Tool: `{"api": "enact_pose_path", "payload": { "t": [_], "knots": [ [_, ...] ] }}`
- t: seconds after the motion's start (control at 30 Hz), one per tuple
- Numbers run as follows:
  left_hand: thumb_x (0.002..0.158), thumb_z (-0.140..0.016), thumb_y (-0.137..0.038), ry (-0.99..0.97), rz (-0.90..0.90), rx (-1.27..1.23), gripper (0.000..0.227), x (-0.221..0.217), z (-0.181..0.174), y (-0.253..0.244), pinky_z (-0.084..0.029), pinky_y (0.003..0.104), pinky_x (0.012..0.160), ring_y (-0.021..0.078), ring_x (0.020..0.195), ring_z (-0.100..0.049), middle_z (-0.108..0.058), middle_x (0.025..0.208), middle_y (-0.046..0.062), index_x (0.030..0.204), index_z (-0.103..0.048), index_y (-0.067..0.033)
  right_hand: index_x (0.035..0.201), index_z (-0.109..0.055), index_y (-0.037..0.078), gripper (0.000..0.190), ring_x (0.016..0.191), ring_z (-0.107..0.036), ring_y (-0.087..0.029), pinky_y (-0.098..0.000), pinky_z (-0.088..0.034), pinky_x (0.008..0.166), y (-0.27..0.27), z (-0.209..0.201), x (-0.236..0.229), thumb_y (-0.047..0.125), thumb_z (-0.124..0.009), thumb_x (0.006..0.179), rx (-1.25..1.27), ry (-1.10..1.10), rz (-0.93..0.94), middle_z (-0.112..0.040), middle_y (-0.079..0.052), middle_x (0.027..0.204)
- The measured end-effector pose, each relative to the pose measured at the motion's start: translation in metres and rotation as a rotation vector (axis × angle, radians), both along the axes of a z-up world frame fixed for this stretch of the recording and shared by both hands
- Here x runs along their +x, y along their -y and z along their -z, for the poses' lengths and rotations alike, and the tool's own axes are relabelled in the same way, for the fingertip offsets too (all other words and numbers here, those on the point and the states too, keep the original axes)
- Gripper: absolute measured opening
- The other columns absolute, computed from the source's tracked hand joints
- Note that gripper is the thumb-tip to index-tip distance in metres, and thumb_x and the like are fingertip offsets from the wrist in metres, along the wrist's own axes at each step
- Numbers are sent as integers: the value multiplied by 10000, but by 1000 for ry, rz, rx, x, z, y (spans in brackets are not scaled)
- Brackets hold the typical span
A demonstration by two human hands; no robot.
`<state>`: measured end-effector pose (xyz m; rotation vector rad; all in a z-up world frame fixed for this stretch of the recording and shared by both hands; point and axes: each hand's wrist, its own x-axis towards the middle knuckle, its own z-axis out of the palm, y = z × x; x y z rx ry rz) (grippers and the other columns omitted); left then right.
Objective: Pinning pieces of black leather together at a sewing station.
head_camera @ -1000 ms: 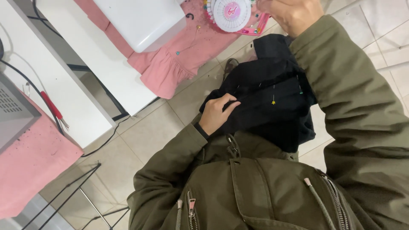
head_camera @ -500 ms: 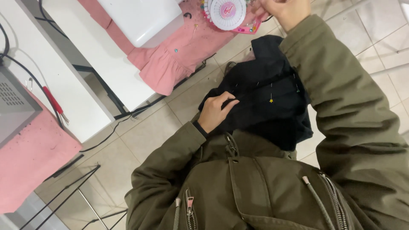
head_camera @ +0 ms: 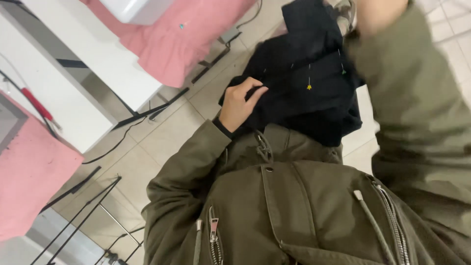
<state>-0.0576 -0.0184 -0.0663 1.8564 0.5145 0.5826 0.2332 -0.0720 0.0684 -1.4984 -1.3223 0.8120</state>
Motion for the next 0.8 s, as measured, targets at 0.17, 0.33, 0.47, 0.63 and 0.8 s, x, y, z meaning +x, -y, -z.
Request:
{"api": "enact_pose_path", "payload": {
  "t": [0.17, 0.33, 0.47, 0.63, 0.8],
  "knots": [
    [994, -737, -99, 60, 19, 25, 146, 5, -16, -4, -542, 336, 688, 271, 792, -731, -723, 920, 128, 1027, -636, 0, 1002, -708, 4, 99, 795, -734, -139, -253, -584, 710, 86, 29, -93, -39, -751, 925, -206, 114, 111, -736, -66, 895],
    [975, -765, -86, -22, 29, 83, 144, 7, -29, 9, -502, 354, 635, 265, 684, -671, -712, 862, 140, 1004, -653, 0, 1028, -717, -9, 105, 867, -695, -237, -308, -555, 751, 133, 45, -110, -54, -776, 954, -127, 539, 336, -691, -121, 1020],
    [975, -776, -71, 8, 16, 147, 144, 11, -37, 15, -514, 338, 643, 256, 716, -693, -702, 867, 141, 1019, -651, -13, 1030, -718, 1, 87, 995, -688, -244, -328, -559, 849, 145, 15, -124, -42, -776, 981, -92, 525, 463, -659, -146, 1052],
    [956, -784, -45, 8, 3, 183, 139, 9, -46, 26, -547, 334, 685, 268, 782, -722, -724, 919, 132, 1024, -667, -15, 964, -708, -3, 84, 725, -643, -138, -264, -511, 636, 140, 55, -150, 16, -776, 919, -185, -99, 403, -642, -86, 864],
    [944, -783, -30, 22, -38, 204, 137, 12, -62, 30, -574, 332, 736, 276, 845, -742, -726, 955, 123, 1021, -672, -9, 989, -632, -1, 77, 706, -635, -61, -223, -529, 636, 149, 120, -162, 34, -701, 981, -207, -671, 396, -675, -25, 868]
  ]
}}
